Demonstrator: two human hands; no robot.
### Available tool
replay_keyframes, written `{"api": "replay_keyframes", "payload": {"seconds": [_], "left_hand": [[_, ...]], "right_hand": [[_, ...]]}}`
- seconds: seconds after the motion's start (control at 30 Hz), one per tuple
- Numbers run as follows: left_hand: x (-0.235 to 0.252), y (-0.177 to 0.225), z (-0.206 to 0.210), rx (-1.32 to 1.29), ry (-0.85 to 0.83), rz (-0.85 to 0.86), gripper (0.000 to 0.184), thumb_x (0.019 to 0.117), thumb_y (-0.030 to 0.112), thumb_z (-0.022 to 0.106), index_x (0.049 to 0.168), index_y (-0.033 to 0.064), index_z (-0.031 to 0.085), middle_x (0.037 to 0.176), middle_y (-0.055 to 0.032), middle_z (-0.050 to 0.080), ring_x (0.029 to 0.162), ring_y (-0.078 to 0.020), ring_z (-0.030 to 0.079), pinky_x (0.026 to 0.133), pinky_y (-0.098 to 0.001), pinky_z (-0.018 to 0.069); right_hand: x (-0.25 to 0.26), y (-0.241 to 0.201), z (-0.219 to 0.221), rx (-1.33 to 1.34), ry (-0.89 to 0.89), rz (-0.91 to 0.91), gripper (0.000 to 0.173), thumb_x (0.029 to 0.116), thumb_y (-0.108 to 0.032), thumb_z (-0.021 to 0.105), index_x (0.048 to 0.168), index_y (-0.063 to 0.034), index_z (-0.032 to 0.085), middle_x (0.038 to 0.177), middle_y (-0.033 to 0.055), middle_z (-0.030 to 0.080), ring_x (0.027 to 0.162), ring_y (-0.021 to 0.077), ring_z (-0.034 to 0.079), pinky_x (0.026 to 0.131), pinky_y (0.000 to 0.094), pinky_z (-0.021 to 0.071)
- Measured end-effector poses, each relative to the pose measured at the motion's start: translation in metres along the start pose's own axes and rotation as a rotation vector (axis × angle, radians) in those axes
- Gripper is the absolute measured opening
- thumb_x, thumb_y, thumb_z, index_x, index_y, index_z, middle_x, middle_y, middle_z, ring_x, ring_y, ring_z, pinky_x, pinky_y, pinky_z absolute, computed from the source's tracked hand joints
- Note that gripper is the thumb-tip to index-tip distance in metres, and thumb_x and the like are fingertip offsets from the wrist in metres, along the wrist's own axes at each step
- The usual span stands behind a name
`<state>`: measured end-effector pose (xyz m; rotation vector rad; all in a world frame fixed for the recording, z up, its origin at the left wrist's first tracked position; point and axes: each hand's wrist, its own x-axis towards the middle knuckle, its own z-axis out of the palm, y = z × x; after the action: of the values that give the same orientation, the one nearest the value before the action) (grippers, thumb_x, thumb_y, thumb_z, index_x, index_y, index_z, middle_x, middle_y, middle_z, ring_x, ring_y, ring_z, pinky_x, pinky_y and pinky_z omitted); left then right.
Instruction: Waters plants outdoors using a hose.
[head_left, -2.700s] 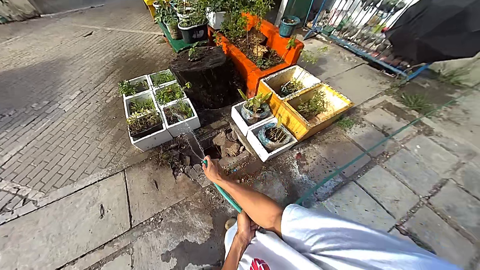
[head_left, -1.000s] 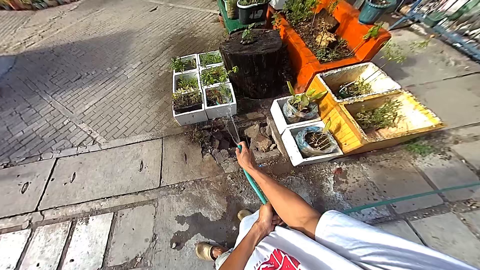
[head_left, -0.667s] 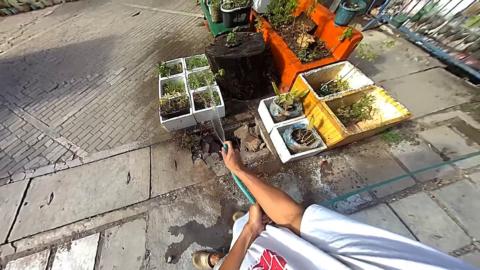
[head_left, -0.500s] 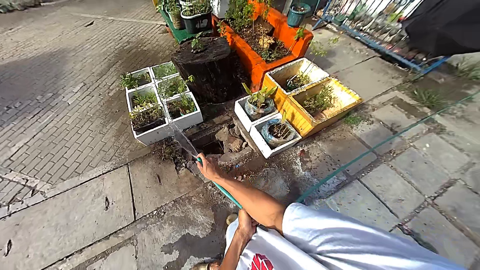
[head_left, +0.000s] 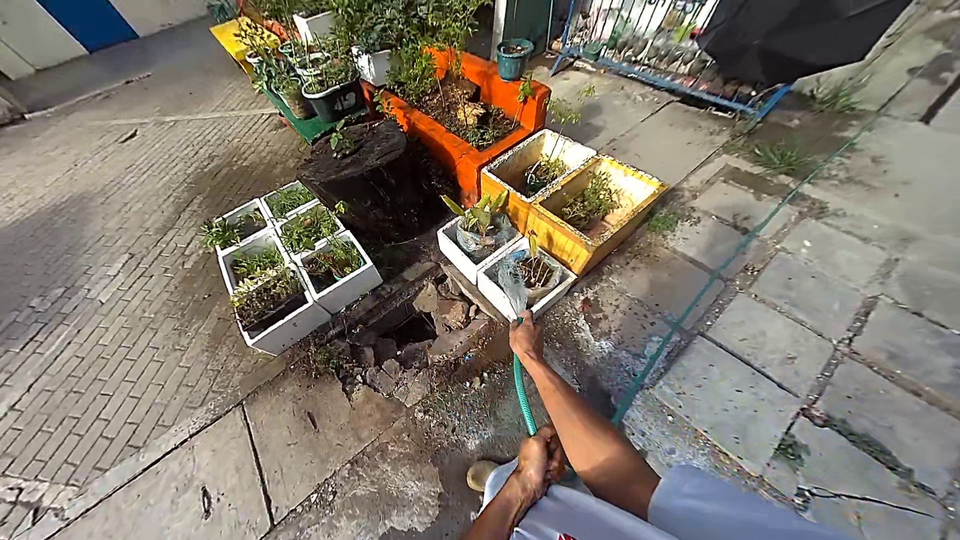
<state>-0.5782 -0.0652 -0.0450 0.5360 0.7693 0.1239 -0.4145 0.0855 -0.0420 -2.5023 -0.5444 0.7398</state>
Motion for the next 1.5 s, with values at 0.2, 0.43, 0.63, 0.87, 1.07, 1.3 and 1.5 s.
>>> {"api": "replay_keyframes", "payload": {"seconds": [0.2, 0.43, 0.63, 0.87, 1.07, 1.3, 1.5], "left_hand": [[0.014, 0.006, 0.009, 0.054, -0.009, 0.05, 0.047, 0.111, 0.023, 0.03, 0.066, 0.0169, 0.044, 0.047, 0.0068, 0.034, 0.037, -0.0042, 0.028, 0.038, -0.0204, 0.0256], [0.021, 0.018, 0.012, 0.033, 0.056, 0.12, 0.047, 0.1116, 0.021, 0.029, 0.067, 0.0154, 0.045, 0.047, 0.006, 0.038, 0.037, -0.0037, 0.031, 0.038, -0.0192, 0.0282], [0.023, 0.022, 0.007, 0.008, 0.054, 0.143, 0.047, 0.1114, 0.021, 0.028, 0.067, 0.0156, 0.044, 0.046, 0.0059, 0.037, 0.037, -0.0047, 0.032, 0.039, -0.0204, 0.0303], [0.02, 0.024, 0.007, 0.008, 0.075, 0.155, 0.049, 0.1115, 0.02, 0.027, 0.067, 0.0148, 0.046, 0.046, 0.0053, 0.039, 0.036, -0.0045, 0.033, 0.039, -0.0201, 0.03], [0.016, 0.023, 0.011, -0.011, 0.1, 0.175, 0.049, 0.1116, 0.019, 0.027, 0.067, 0.0145, 0.046, 0.045, 0.0053, 0.039, 0.036, -0.004, 0.032, 0.038, -0.0197, 0.0298], [0.017, 0.021, 0.012, -0.002, 0.089, 0.196, 0.049, 0.1123, 0.021, 0.028, 0.069, 0.0128, 0.049, 0.046, 0.0046, 0.04, 0.036, -0.005, 0.033, 0.039, -0.0208, 0.0313], [0.018, 0.021, 0.014, -0.01, 0.087, 0.201, 0.05, 0.1122, 0.021, 0.028, 0.067, 0.0136, 0.048, 0.046, 0.0049, 0.038, 0.036, -0.0047, 0.033, 0.039, -0.0207, 0.0309]], "right_hand": [[-0.005, -0.027, -0.036, 0.165, 0.106, -0.245, 0.041, 0.1092, -0.031, 0.05, 0.144, -0.0106, 0.053, 0.11, 0.0211, 0.072, 0.105, 0.0371, 0.07, 0.096, 0.0515, 0.0534], [-0.009, -0.056, -0.042, 0.174, 0.143, -0.308, 0.04, 0.1092, -0.031, 0.05, 0.144, -0.0133, 0.053, 0.105, 0.0202, 0.073, 0.103, 0.037, 0.071, 0.094, 0.0508, 0.0544], [-0.01, -0.066, -0.04, 0.161, 0.114, -0.346, 0.039, 0.1096, -0.032, 0.048, 0.144, -0.0147, 0.054, 0.1, 0.0187, 0.073, 0.098, 0.0354, 0.072, 0.091, 0.0497, 0.0551], [-0.014, -0.077, -0.03, 0.183, 0.049, -0.456, 0.037, 0.1091, -0.031, 0.05, 0.142, -0.0139, 0.056, 0.097, 0.0183, 0.072, 0.093, 0.0334, 0.072, 0.088, 0.0478, 0.0561], [-0.021, -0.083, -0.025, 0.156, -0.015, -0.518, 0.039, 0.1096, -0.033, 0.048, 0.144, -0.0146, 0.054, 0.1, 0.019, 0.073, 0.096, 0.0339, 0.072, 0.091, 0.0486, 0.0558], [-0.024, -0.082, -0.025, 0.176, 0.007, -0.52, 0.038, 0.1092, -0.033, 0.049, 0.142, -0.0159, 0.056, 0.097, 0.0173, 0.073, 0.093, 0.0325, 0.072, 0.089, 0.0482, 0.0563], [-0.023, -0.081, -0.027, 0.188, 0.012, -0.528, 0.038, 0.1093, -0.034, 0.049, 0.142, -0.0149, 0.056, 0.097, 0.0175, 0.073, 0.092, 0.0324, 0.072, 0.088, 0.0481, 0.0562]]}}
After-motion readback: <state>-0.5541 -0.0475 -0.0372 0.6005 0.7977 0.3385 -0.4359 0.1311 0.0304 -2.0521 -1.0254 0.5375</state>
